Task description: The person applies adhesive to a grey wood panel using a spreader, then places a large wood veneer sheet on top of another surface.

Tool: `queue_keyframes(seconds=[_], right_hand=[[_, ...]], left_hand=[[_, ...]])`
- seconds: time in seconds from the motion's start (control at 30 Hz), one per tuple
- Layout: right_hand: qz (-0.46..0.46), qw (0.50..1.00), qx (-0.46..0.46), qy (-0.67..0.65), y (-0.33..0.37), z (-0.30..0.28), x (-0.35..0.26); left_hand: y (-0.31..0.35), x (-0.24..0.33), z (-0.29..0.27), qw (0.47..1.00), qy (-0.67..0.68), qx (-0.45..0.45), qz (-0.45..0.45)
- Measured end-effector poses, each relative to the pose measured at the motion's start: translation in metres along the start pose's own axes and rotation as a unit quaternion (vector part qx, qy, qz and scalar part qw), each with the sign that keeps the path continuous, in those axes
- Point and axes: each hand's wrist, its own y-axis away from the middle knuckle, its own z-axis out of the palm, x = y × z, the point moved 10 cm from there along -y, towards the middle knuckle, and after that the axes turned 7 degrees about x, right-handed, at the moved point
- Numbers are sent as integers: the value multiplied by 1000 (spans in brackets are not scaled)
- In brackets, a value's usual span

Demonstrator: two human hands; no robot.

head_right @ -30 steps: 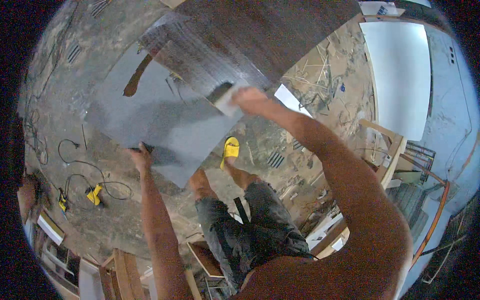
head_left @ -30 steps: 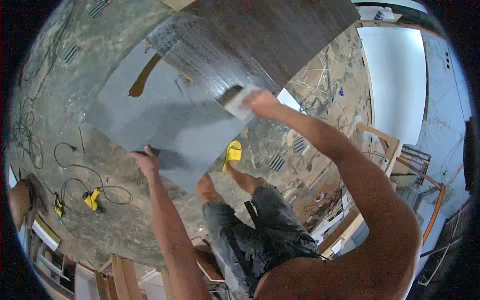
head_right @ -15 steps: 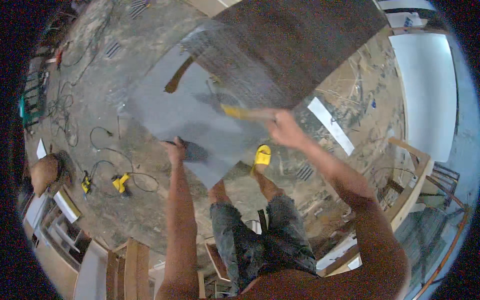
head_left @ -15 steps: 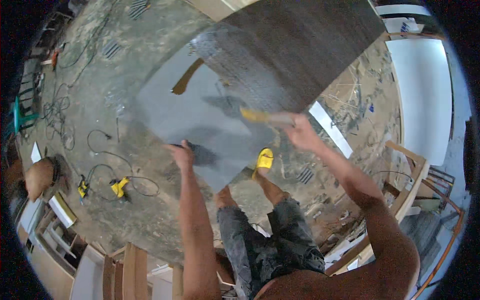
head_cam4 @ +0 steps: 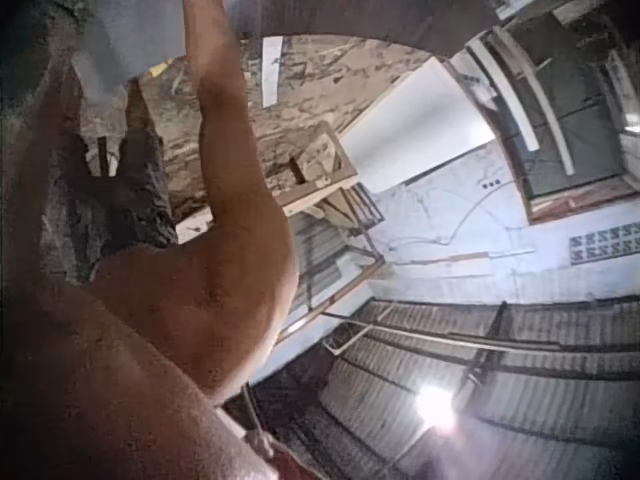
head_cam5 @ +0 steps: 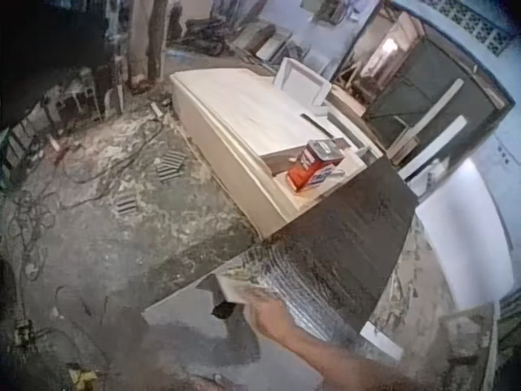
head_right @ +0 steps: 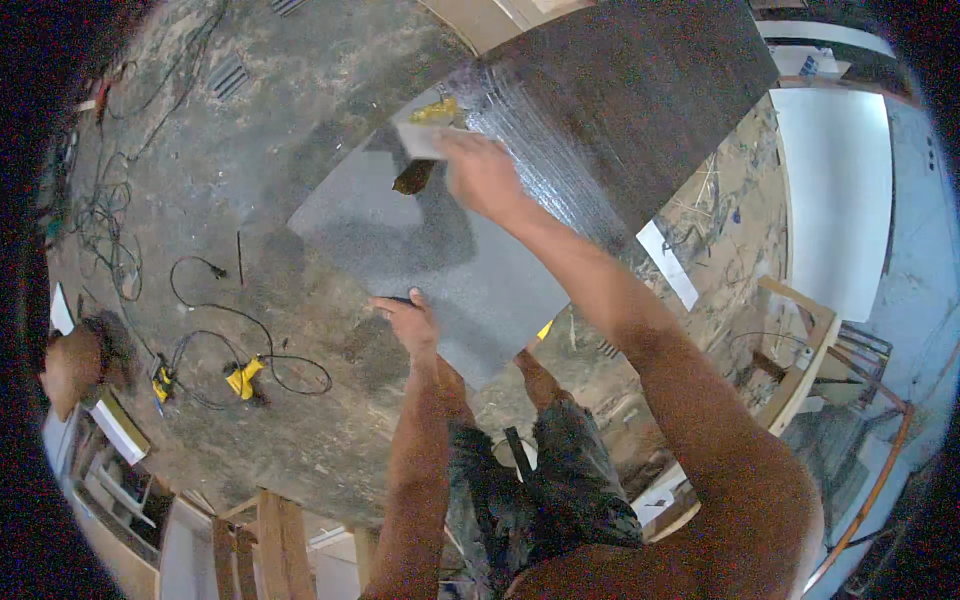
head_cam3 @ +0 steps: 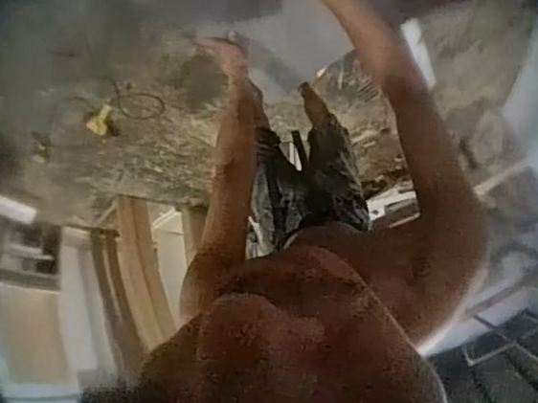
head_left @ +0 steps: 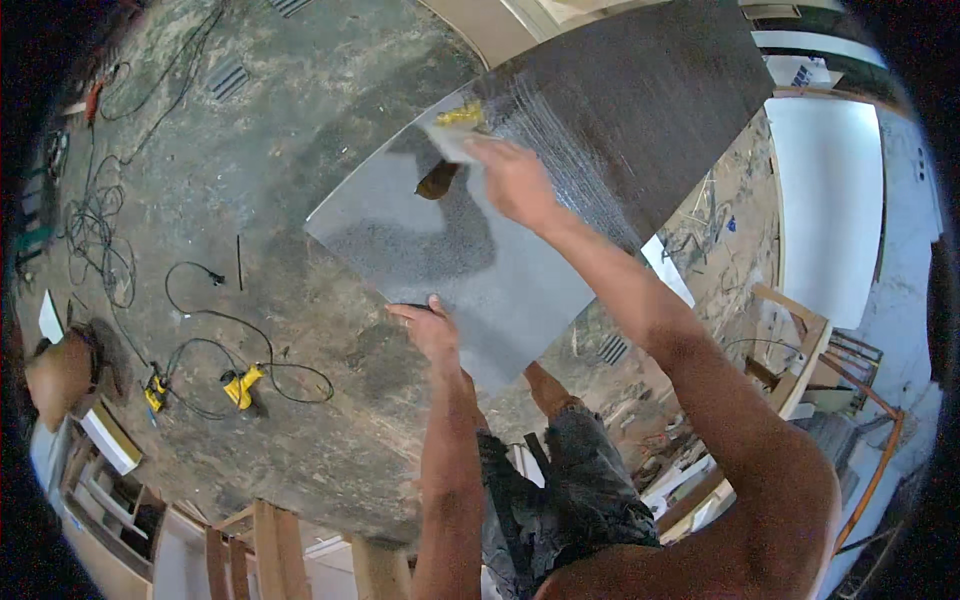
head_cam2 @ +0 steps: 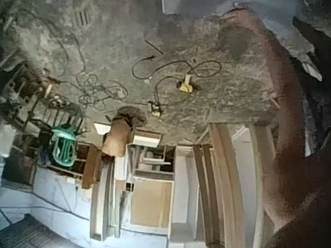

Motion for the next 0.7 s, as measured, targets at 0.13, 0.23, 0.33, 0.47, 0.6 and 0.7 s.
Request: queue_keyframes(seconds=[0.13,0.23,0.33,0.47,0.6,0.7], right_hand=[[167,985,35,-32,-39,-13,54],[249,966,-54,51,-76,4,118],[219,971,-46,84,-85,27,104],[210,976,-45,40,-82,58,41],[150,987,-65,1,-61,86,-16],[125,989,-81,-13,-54,110,-86]], left_hand=[[-7,-14,-10,1000,-4,6,12],[-4,7,3,998,22,15,51],[-3,6,13,999,18,-45,9],[-8,-8,3,998,32,-49,-23],[-7,-1,8,994,79,-69,-34],[-13,-6,7,996,86,-27,-1]])
